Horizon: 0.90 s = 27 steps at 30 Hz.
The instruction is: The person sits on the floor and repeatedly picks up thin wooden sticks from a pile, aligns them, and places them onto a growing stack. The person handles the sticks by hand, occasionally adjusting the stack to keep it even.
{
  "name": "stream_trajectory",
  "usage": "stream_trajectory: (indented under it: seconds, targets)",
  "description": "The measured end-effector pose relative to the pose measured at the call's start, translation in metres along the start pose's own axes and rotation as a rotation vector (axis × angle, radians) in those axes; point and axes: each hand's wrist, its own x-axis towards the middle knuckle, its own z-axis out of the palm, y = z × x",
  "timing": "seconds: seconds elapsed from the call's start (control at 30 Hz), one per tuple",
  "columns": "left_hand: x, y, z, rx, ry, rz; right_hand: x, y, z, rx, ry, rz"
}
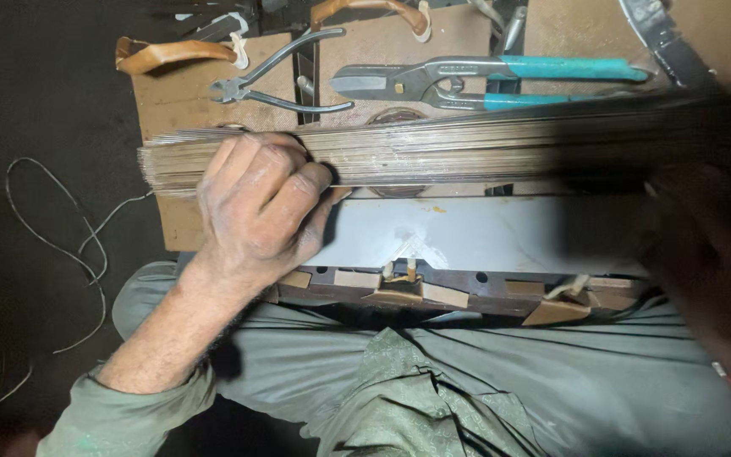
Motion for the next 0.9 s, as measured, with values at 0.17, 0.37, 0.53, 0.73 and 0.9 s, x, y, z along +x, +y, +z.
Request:
stream_trajectory:
  seconds: [0.17, 0.37, 0.53, 0.73, 0.9]
  targets:
    - [0.003, 0.003, 0.007, 0.078, 0.022, 0.028, 0.002, -0.006, 0.001, 0.025, -0.146, 0.223]
    - [0.005, 0.008, 0.010, 0.023, 0.019, 0.022, -0.006, 0.003, 0.006, 0.150, -0.207, 0.343]
    - [0.002, 0.008, 0.016, 0.087, 0.053, 0.044, -0.012, 0.011, 0.016, 0.215, -0.216, 0.373]
    - [-0.004, 0.004, 0.026, 0.103, 0.092, 0.042, -0.016, 0.015, 0.025, 0.261, -0.215, 0.373]
    - [-0.010, -0.004, 0.029, -0.049, 0.140, 0.031, -0.011, 0.005, 0.012, -0.003, -0.227, 0.251]
